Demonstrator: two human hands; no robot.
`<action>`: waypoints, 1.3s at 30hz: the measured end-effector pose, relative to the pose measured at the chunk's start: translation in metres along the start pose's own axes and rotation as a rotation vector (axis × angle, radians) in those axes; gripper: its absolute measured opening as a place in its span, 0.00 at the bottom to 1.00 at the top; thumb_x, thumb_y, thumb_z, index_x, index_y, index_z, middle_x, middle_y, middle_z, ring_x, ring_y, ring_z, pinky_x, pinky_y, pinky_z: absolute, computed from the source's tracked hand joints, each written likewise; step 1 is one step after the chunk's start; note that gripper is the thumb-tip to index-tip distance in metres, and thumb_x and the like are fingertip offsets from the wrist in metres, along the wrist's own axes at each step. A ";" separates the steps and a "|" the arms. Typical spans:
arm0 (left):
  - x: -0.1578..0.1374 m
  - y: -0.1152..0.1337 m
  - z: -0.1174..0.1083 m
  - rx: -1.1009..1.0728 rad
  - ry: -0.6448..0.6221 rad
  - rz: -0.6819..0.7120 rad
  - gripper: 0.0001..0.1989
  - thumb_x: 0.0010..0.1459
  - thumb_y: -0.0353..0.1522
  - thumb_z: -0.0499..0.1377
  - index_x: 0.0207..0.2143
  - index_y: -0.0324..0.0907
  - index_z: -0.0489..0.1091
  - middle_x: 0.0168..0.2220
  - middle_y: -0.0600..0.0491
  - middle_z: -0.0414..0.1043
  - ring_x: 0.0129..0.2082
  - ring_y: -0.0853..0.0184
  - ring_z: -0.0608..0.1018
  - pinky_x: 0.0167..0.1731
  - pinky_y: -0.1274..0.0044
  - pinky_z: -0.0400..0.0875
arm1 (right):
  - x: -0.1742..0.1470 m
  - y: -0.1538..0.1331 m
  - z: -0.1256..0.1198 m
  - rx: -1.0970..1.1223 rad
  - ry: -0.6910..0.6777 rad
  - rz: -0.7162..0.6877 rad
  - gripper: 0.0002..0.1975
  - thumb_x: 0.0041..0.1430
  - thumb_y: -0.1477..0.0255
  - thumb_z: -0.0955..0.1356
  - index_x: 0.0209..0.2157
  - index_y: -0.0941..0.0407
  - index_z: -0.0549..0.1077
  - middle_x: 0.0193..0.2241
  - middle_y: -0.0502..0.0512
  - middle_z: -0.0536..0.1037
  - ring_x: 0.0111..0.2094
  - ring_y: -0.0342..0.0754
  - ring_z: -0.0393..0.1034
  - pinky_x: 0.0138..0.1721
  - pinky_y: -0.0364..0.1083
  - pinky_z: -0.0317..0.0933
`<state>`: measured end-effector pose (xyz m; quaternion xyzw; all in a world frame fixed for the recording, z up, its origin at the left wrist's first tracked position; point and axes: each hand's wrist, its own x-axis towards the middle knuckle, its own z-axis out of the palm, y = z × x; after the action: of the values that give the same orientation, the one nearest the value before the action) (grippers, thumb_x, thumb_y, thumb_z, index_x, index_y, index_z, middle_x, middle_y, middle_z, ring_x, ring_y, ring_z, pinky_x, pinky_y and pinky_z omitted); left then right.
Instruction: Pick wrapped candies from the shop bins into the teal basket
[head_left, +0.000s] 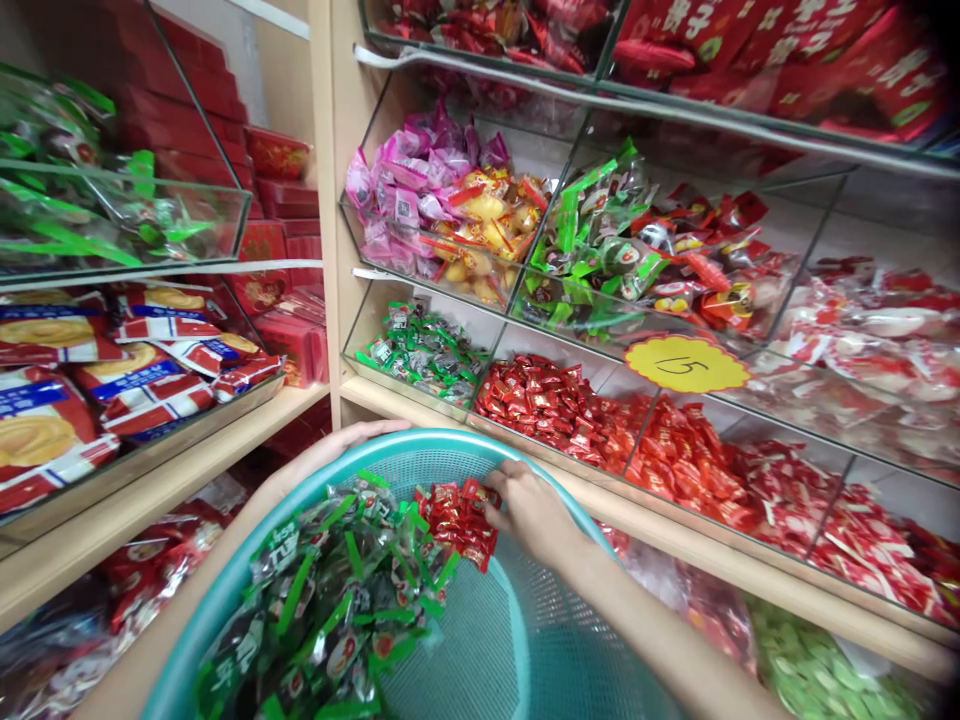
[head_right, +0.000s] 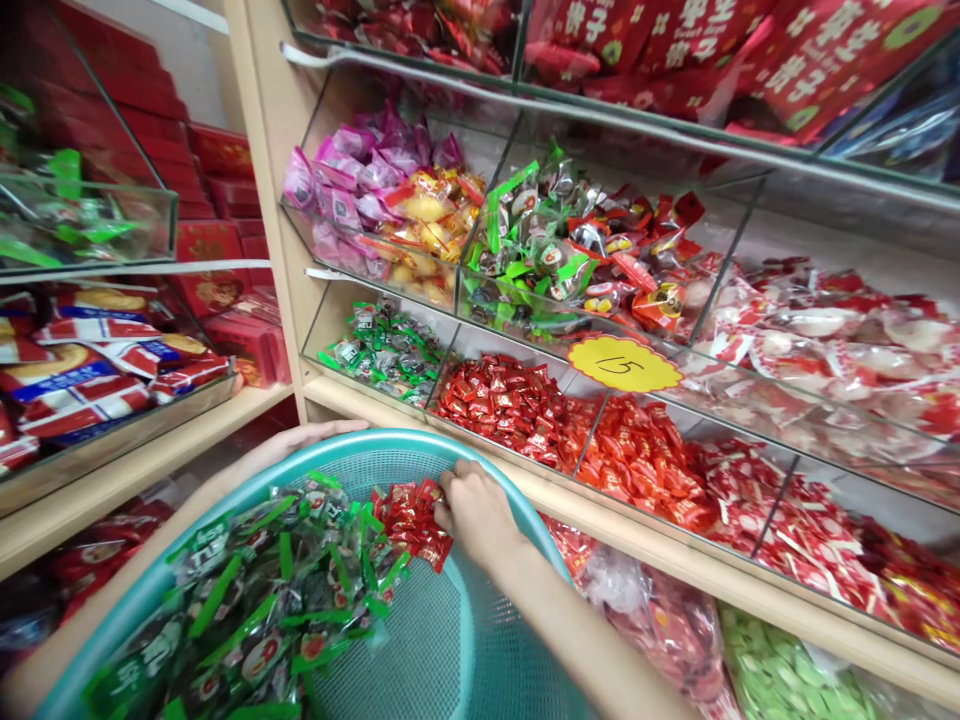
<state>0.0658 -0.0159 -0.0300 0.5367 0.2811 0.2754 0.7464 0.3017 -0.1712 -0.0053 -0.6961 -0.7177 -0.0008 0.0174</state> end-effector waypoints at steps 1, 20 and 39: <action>0.000 0.001 0.000 0.001 -0.024 -0.036 0.21 0.58 0.38 0.55 0.49 0.32 0.67 0.49 0.45 0.67 0.50 0.60 0.70 0.51 0.64 0.65 | 0.001 0.000 0.004 -0.013 -0.015 0.003 0.08 0.59 0.71 0.63 0.35 0.57 0.72 0.35 0.57 0.72 0.40 0.50 0.67 0.39 0.45 0.59; 0.002 -0.002 -0.005 0.000 -0.076 -0.103 0.21 0.59 0.40 0.54 0.49 0.33 0.67 0.50 0.46 0.66 0.51 0.59 0.69 0.54 0.64 0.63 | 0.012 0.016 -0.031 0.024 0.179 0.041 0.09 0.63 0.69 0.61 0.37 0.56 0.71 0.34 0.57 0.74 0.37 0.49 0.68 0.36 0.44 0.59; 0.000 0.001 0.001 -0.021 -0.076 -0.114 0.22 0.59 0.39 0.54 0.50 0.33 0.66 0.50 0.45 0.66 0.51 0.59 0.69 0.52 0.64 0.64 | 0.051 0.097 -0.037 0.091 0.201 0.052 0.08 0.57 0.71 0.65 0.30 0.58 0.75 0.31 0.55 0.74 0.34 0.45 0.66 0.37 0.42 0.57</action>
<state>0.0664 -0.0157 -0.0285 0.5221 0.2796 0.2148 0.7766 0.3982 -0.1177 0.0310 -0.7094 -0.6933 -0.0377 0.1211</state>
